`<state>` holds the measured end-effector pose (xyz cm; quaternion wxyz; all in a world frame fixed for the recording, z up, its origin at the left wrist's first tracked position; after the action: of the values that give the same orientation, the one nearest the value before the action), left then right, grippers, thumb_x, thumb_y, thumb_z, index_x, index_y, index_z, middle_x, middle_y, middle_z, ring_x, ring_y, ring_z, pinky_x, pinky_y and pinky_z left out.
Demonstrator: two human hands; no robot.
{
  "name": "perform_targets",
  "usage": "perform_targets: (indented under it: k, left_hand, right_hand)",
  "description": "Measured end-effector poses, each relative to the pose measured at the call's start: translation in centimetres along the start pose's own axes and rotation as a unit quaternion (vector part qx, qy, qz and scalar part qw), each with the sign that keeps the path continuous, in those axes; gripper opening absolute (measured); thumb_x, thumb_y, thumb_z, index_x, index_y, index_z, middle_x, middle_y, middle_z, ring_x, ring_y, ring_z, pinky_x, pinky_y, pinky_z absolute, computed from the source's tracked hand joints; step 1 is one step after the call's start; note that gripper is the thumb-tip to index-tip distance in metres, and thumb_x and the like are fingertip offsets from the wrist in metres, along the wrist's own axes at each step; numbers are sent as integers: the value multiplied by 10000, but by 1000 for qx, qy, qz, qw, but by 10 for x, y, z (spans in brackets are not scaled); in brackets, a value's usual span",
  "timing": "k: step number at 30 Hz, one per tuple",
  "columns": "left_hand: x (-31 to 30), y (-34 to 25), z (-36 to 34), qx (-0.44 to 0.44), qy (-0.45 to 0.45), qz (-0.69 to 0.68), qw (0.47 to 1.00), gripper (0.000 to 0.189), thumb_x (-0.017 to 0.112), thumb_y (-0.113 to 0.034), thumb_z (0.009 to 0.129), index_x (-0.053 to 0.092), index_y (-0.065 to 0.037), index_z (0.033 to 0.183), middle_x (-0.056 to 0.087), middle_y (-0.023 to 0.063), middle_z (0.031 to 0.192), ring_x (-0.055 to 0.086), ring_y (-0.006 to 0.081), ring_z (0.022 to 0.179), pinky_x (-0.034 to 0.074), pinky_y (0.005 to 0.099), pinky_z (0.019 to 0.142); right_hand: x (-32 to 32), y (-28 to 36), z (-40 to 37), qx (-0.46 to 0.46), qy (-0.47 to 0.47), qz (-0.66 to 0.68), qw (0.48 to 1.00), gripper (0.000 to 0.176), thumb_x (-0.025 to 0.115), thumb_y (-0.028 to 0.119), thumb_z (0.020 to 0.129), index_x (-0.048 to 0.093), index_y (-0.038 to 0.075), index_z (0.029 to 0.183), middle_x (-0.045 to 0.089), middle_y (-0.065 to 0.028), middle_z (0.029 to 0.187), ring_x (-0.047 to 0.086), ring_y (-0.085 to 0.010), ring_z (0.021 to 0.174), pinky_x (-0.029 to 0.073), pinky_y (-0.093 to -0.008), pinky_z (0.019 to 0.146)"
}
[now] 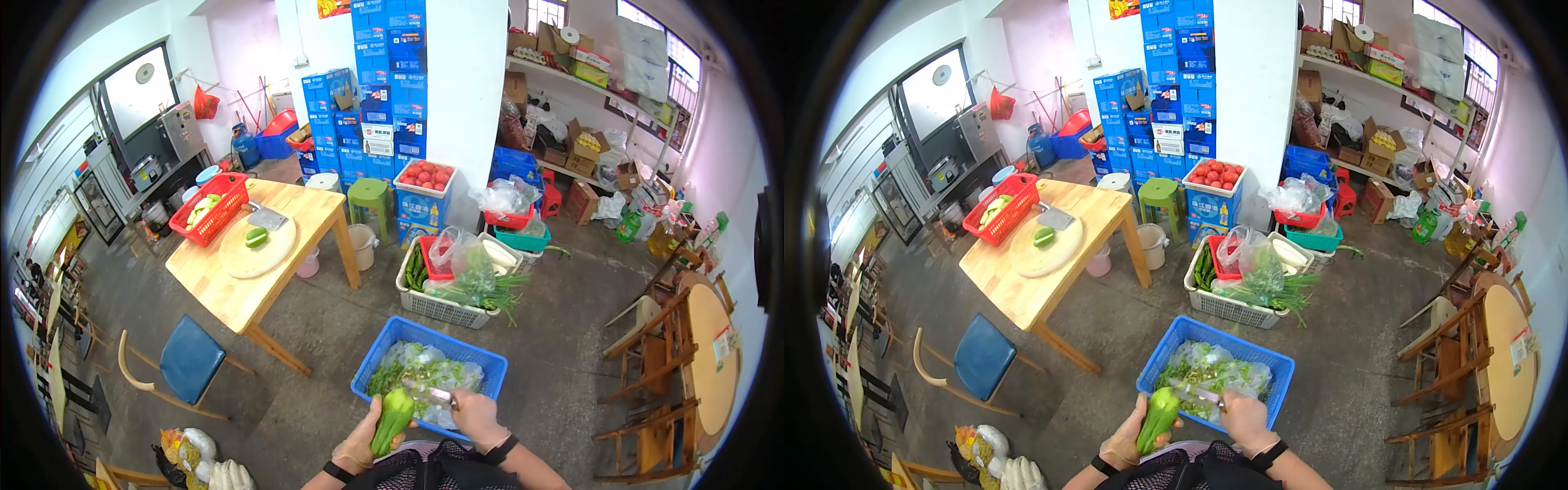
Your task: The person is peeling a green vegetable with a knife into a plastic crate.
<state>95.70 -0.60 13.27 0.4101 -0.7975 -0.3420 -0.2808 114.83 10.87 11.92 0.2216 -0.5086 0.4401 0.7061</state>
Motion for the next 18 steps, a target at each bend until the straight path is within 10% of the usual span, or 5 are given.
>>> perform_targets:
  k: [8,18]
  left_hand:
    - [-10,11,19,-96,-82,-92,988,621,421,-603,957,550,-2,1047,554,105,742,458,142,495,390,256,420]
    - [-13,10,10,-49,68,-92,992,618,422,-607,958,557,-5,932,518,58,687,456,130,491,376,236,428]
  right_hand:
    - [-6,34,-1,-105,-37,38,993,53,618,88,744,577,85,778,640,-127,700,651,-321,623,498,-431,530]
    - [-8,18,-3,-49,-90,39,994,79,640,89,744,576,88,789,644,-121,716,647,-315,613,499,-435,521]
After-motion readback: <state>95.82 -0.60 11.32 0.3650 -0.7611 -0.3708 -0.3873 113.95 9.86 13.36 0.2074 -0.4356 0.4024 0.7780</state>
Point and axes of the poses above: each hand's wrist, its own z-axis towards the middle knuckle, its own x-axis out of the palm, y = z × x, the point moved 2 cm from there along z, towards the middle knuckle
